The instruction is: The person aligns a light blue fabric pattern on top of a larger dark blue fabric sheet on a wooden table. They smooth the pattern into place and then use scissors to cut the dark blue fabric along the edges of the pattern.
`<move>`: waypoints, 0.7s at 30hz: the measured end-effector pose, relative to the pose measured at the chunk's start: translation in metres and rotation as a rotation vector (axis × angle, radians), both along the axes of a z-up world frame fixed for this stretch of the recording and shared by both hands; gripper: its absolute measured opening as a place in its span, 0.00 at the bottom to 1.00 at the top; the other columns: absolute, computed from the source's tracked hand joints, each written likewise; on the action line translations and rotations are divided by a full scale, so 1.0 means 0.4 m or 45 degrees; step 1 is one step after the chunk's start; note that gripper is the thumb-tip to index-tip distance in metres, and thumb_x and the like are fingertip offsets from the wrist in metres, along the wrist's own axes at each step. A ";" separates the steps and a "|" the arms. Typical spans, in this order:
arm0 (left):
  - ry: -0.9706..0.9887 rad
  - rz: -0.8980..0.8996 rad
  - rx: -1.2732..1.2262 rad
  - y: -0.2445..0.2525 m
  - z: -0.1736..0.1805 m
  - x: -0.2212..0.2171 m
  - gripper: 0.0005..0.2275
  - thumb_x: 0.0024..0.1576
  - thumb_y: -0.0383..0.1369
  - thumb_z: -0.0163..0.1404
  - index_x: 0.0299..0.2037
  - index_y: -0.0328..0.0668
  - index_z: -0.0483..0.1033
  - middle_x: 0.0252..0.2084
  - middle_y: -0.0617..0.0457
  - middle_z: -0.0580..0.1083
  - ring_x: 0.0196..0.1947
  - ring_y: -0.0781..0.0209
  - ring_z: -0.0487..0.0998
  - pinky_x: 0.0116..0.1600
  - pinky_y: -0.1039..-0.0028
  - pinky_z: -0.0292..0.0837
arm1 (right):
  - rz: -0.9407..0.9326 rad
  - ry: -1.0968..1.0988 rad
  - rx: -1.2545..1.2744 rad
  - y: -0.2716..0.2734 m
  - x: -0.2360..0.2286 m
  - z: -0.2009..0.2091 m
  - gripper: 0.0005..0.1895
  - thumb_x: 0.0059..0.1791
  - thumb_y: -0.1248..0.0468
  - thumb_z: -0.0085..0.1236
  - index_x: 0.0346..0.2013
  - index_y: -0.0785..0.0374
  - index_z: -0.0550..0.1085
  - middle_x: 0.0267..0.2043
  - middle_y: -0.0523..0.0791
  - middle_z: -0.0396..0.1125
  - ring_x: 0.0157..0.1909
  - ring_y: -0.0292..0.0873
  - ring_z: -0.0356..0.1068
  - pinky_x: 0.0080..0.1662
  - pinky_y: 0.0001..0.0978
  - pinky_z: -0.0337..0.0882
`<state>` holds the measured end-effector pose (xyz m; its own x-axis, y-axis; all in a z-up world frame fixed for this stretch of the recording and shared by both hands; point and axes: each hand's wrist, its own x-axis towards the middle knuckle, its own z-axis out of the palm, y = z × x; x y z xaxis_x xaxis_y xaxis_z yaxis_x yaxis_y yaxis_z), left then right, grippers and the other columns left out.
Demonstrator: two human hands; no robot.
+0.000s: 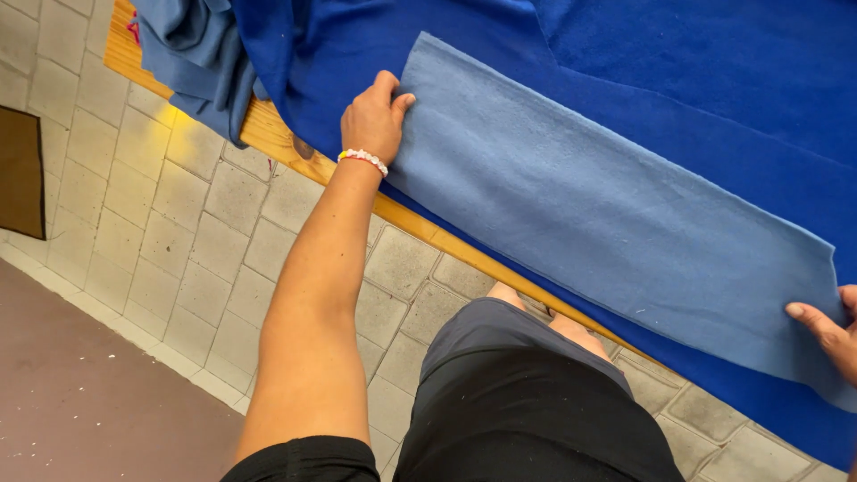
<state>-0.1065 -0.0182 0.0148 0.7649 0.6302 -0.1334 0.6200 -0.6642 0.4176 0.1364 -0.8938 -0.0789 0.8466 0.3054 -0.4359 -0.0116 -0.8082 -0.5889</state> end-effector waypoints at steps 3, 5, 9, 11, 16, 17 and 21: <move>-0.002 0.100 -0.125 -0.005 0.046 -0.024 0.15 0.73 0.51 0.61 0.45 0.52 0.77 0.34 0.54 0.82 0.38 0.38 0.84 0.46 0.47 0.74 | 0.011 0.079 -0.136 -0.012 0.007 0.055 0.30 0.48 0.54 0.89 0.51 0.69 0.80 0.44 0.55 0.76 0.44 0.54 0.74 0.45 0.45 0.72; -0.045 0.054 -0.182 0.014 0.018 -0.071 0.18 0.73 0.53 0.61 0.40 0.52 0.76 0.32 0.56 0.78 0.36 0.48 0.79 0.45 0.53 0.71 | 0.040 0.148 -0.258 -0.007 0.018 0.099 0.31 0.46 0.55 0.89 0.55 0.70 0.84 0.42 0.58 0.81 0.41 0.59 0.79 0.42 0.50 0.75; -0.125 -0.164 -0.166 0.020 -0.038 -0.136 0.22 0.71 0.47 0.62 0.32 0.51 0.63 0.28 0.55 0.64 0.32 0.54 0.63 0.43 0.51 0.60 | -0.013 0.291 -0.096 -0.153 0.037 0.011 0.27 0.43 0.65 0.89 0.53 0.74 0.87 0.36 0.61 0.82 0.36 0.56 0.79 0.35 0.53 0.79; -0.243 -0.105 -0.141 -0.003 -0.042 -0.149 0.19 0.72 0.43 0.62 0.35 0.50 0.66 0.29 0.55 0.64 0.33 0.55 0.63 0.44 0.53 0.62 | -0.009 0.219 -0.179 -0.117 0.021 0.106 0.23 0.45 0.60 0.89 0.46 0.69 0.86 0.33 0.53 0.76 0.34 0.48 0.72 0.32 0.48 0.72; -0.030 0.002 0.112 -0.056 -0.076 -0.169 0.15 0.79 0.44 0.61 0.44 0.50 0.70 0.32 0.46 0.77 0.33 0.28 0.76 0.38 0.39 0.67 | 0.161 -0.029 -0.532 -0.028 0.010 0.205 0.31 0.47 0.38 0.84 0.32 0.61 0.77 0.24 0.45 0.63 0.30 0.43 0.58 0.35 0.47 0.59; -0.025 -0.018 0.260 -0.055 -0.099 -0.175 0.15 0.80 0.46 0.59 0.47 0.50 0.70 0.34 0.44 0.79 0.34 0.26 0.78 0.36 0.36 0.69 | 0.189 -0.042 -0.750 -0.014 0.006 0.215 0.32 0.49 0.30 0.79 0.38 0.55 0.82 0.29 0.46 0.74 0.35 0.48 0.72 0.41 0.47 0.68; 0.000 -0.060 0.446 -0.040 -0.133 -0.186 0.17 0.84 0.50 0.52 0.49 0.49 0.69 0.37 0.43 0.80 0.34 0.24 0.80 0.34 0.34 0.69 | 0.143 -0.079 -0.810 -0.029 -0.011 0.227 0.36 0.54 0.25 0.79 0.49 0.54 0.89 0.35 0.49 0.84 0.37 0.52 0.81 0.44 0.48 0.75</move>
<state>-0.1808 -0.0344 -0.0383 0.7941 0.6019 0.0848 0.5854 -0.7948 0.1599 0.1321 -0.9054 0.0118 0.8541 0.0916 -0.5119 0.1117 -0.9937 0.0086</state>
